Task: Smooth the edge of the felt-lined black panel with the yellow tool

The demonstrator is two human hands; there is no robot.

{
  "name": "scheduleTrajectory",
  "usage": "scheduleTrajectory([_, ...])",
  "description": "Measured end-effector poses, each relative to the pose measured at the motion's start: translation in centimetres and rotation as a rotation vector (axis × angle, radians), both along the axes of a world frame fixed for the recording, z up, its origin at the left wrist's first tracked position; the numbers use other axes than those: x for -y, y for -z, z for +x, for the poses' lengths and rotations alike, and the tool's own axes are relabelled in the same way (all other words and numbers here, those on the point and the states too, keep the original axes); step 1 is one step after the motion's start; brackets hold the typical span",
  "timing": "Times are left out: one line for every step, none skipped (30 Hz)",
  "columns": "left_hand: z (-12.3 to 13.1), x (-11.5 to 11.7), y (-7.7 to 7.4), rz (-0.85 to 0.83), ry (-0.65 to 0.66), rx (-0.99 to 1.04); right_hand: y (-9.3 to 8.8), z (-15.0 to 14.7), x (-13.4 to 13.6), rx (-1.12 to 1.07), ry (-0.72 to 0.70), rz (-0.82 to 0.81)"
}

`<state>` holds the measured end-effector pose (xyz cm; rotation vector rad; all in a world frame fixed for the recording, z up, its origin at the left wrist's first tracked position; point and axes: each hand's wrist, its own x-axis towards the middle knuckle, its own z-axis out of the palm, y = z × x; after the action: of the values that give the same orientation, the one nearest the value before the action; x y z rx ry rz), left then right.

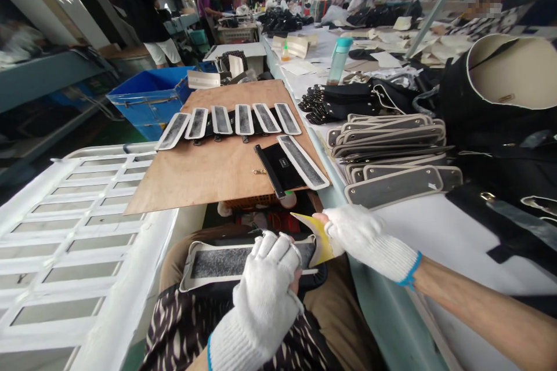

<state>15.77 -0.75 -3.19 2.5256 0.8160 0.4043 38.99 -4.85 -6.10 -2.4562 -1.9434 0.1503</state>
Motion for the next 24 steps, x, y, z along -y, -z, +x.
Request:
scheduleTrajectory([0.0,-0.3,-0.4,-0.017,-0.008,-0.005,-0.4,-0.1,-0.1,-0.006,-0.006,-0.015])
scheduleTrajectory([0.1,-0.6,-0.7,-0.022,-0.014,-0.018,-0.8,-0.2,-0.2,-0.013,-0.016,-0.031])
scheduleTrajectory([0.2,-1.0,-1.1,-0.011,-0.011,-0.037,-1.3,-0.3,-0.4,-0.016,-0.029,-0.044])
scheduleTrajectory([0.4,-1.4,-1.2,0.012,0.005,-0.068,-1.7,-0.4,-0.6,-0.017,-0.043,-0.053])
scheduleTrajectory([0.6,-1.9,-1.2,0.038,0.037,-0.111,-2.1,-0.5,-0.8,-0.018,-0.059,-0.062])
scheduleTrajectory([0.9,-2.3,-1.0,0.059,0.077,-0.165,-2.3,-0.5,-1.0,-0.020,-0.074,-0.071])
scheduleTrajectory([1.2,-2.7,-0.5,0.067,0.116,-0.231,-2.5,-0.5,-1.2,-0.022,-0.084,-0.079])
scheduleTrajectory([1.6,-3.0,0.2,0.066,0.145,-0.297,-2.7,-0.5,-1.3,-0.024,-0.090,-0.088])
scheduleTrajectory([1.9,-3.2,0.9,0.064,0.160,-0.357,-2.7,-0.5,-1.5,-0.027,-0.093,-0.097])
scheduleTrajectory([2.2,-3.3,1.7,0.066,0.168,-0.401,-2.7,-0.4,-1.7,-0.030,-0.096,-0.105])
scheduleTrajectory([2.4,-3.3,2.3,0.074,0.172,-0.429,-2.6,-0.4,-1.8,-0.032,-0.101,-0.109])
scheduleTrajectory([2.5,-3.3,2.7,0.083,0.175,-0.444,-2.6,-0.3,-1.9,-0.034,-0.110,-0.112])
scheduleTrajectory([2.6,-3.2,2.8,0.090,0.178,-0.456,-2.5,-0.2,-2.0,-0.037,-0.126,-0.114])
scheduleTrajectory([2.7,-3.1,2.7,0.092,0.176,-0.468,-2.5,-0.1,-2.1,-0.038,-0.145,-0.112])
scheduleTrajectory([2.7,-2.9,2.3,0.090,0.164,-0.482,-2.4,-0.1,-2.2,-0.037,-0.163,-0.108])
scheduleTrajectory([2.6,-2.8,1.8,0.087,0.148,-0.488,-2.4,-0.1,-2.2,-0.033,-0.177,-0.100])
scheduleTrajectory([2.6,-2.6,1.2,0.085,0.133,-0.483,-2.3,-0.1,-2.2,-0.026,-0.185,-0.088])
scheduleTrajectory([2.5,-2.5,0.7,0.084,0.123,-0.474,-2.3,-0.1,-2.2,-0.018,-0.185,-0.074])
scheduleTrajectory([2.4,-2.4,0.2,0.084,0.117,-0.460,-2.2,-0.2,-2.2,-0.011,-0.174,-0.059])
scheduleTrajectory([2.4,-2.3,-0.2,0.083,0.117,-0.444,-2.1,-0.3,-2.2,-0.005,-0.157,-0.047])
scheduleTrajectory([2.4,-2.3,-0.5,0.080,0.117,-0.441,-2.0,-0.4,-2.2,0.000,-0.136,-0.038])
scheduleTrajectory([2.4,-2.2,-0.8,0.076,0.118,-0.451,-2.0,-0.5,-2.2,0.004,-0.114,-0.034])
scheduleTrajectory([2.5,-2.2,-1.0,0.072,0.117,-0.470,-2.0,-0.7,-2.3,0.008,-0.096,-0.035])
scheduleTrajectory([2.6,-2.2,-1.1,0.064,0.115,-0.488,-2.1,-0.8,-2.4,0.013,-0.084,-0.037])
